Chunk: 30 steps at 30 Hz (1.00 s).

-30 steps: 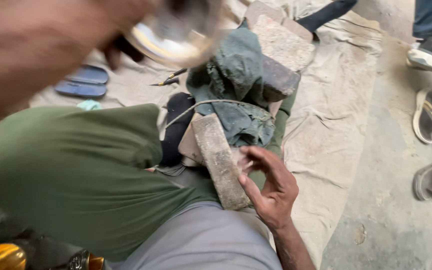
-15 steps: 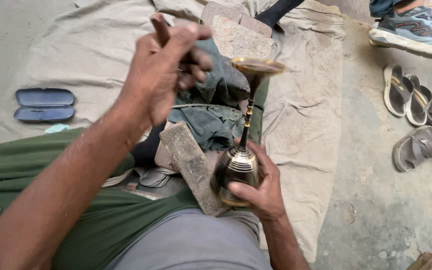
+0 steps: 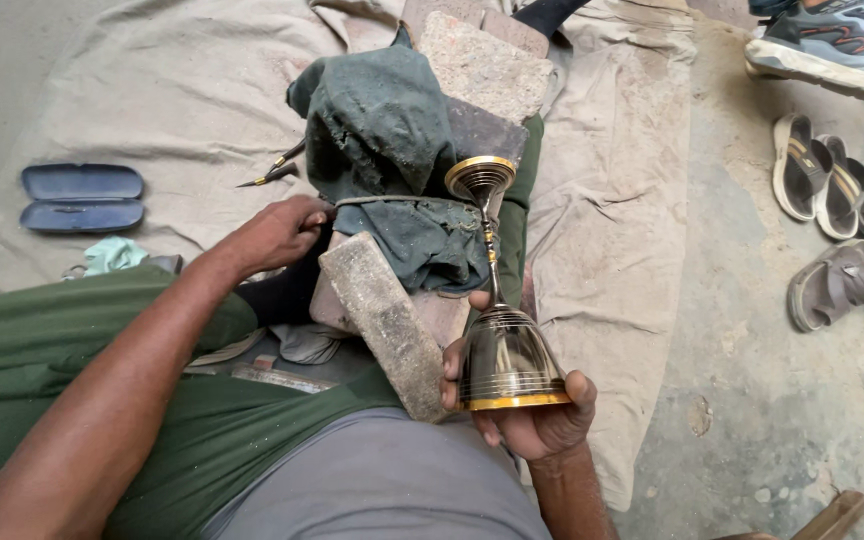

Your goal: The person sits cross-legged on the floor with a brass bell held against a stone block on their lap. They hold a small punch against the bell's rim and strike it repeatedly with a wooden mallet, repositioning the bell and the punch between passes to work the metal surface.

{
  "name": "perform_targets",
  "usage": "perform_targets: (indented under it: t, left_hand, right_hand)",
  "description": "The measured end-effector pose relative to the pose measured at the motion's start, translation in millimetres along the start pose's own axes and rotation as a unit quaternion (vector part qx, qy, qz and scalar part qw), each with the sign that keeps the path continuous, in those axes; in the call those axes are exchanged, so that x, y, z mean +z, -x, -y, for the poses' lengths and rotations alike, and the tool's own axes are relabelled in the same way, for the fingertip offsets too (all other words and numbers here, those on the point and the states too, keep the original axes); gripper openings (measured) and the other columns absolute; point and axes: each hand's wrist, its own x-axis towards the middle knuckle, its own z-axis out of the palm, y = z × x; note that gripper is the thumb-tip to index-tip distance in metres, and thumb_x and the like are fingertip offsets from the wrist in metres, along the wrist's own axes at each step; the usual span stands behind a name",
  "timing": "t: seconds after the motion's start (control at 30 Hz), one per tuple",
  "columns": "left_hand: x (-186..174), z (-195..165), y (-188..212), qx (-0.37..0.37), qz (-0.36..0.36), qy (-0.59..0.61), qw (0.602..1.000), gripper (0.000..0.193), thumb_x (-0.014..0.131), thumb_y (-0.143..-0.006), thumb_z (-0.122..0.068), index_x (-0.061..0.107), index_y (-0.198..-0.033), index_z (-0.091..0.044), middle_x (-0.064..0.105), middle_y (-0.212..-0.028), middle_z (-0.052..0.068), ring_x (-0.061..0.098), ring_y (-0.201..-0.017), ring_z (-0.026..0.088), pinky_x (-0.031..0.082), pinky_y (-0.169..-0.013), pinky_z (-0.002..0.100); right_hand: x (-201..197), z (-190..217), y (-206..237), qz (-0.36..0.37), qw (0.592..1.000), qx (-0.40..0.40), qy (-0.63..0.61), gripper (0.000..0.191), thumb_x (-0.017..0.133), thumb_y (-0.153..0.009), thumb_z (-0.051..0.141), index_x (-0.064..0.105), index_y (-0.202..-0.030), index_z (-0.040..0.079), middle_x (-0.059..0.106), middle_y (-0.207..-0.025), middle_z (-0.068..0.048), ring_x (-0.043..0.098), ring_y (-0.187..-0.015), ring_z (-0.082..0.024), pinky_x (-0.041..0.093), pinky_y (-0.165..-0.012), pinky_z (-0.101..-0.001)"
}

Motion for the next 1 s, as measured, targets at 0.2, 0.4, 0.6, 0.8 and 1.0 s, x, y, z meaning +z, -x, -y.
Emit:
perform_targets:
  t: [0.2, 0.4, 0.6, 0.8, 1.0]
  left_hand:
    - [10.3, -17.6, 7.1, -0.014, -0.163, -0.040, 0.986, 0.047, 0.074, -0.086, -0.018, 0.060, -0.129, -0.005, 0.059, -0.117, 0.020, 0.065, -0.105, 0.043, 0.053, -0.088, 0.048]
    - [9.4, -14.0, 1.3, 0.017, -0.139, 0.083, 0.987, 0.037, 0.070, -0.091, -0.015, 0.061, -0.125, -0.003, 0.069, -0.108, 0.016, 0.070, -0.099, 0.032, 0.055, -0.080, 0.042]
    - [-12.8, -9.1, 1.4, -0.206, -0.045, 0.070, 0.975, 0.021, 0.067, -0.093, -0.014, 0.072, -0.113, -0.008, 0.065, -0.088, 0.008, 0.056, -0.072, 0.015, 0.049, -0.063, 0.032]
    - [-28.1, -27.5, 0.3, -0.123, -0.108, 0.376, 0.912, 0.020, 0.063, -0.088, -0.005, 0.069, -0.107, -0.003, 0.067, -0.087, 0.000, 0.062, -0.072, 0.006, 0.057, -0.065, 0.023]
    - [-9.7, -56.9, 9.1, 0.129, -0.115, 0.192, 0.966, 0.014, 0.062, -0.098, -0.006, 0.068, -0.109, 0.000, 0.071, -0.098, 0.003, 0.065, -0.092, 0.008, 0.056, -0.083, 0.026]
  right_hand:
    - [-5.5, -15.5, 6.4, -0.001, 1.000, 0.013, -0.023, 0.118, 0.079, -0.084, 0.060, 0.015, -0.165, 0.002, 0.054, -0.121, -0.034, 0.066, -0.103, -0.041, 0.060, -0.056, -0.0276]
    - [-7.1, -24.5, 10.7, -0.008, 0.999, 0.007, 0.050, 0.120, 0.081, -0.081, 0.063, 0.017, -0.164, 0.003, 0.055, -0.116, -0.032, 0.067, -0.101, -0.040, 0.061, -0.059, -0.0341]
    - [-9.6, -28.6, 15.7, 0.002, 0.997, 0.052, 0.051, 0.124, 0.080, -0.078, 0.065, 0.018, -0.163, -0.001, 0.057, -0.112, -0.032, 0.068, -0.096, -0.040, 0.061, -0.062, -0.0382]
    - [-4.7, -34.8, 10.3, 0.017, 0.995, 0.096, -0.001, 0.124, 0.078, -0.080, 0.065, 0.018, -0.164, -0.003, 0.059, -0.114, -0.032, 0.069, -0.097, -0.039, 0.061, -0.065, -0.0371]
    - [4.3, -28.6, -7.6, -0.011, 0.996, 0.083, 0.040, 0.118, 0.076, -0.083, 0.065, 0.024, -0.165, -0.004, 0.061, -0.115, -0.031, 0.069, -0.096, -0.038, 0.060, -0.064, -0.0352]
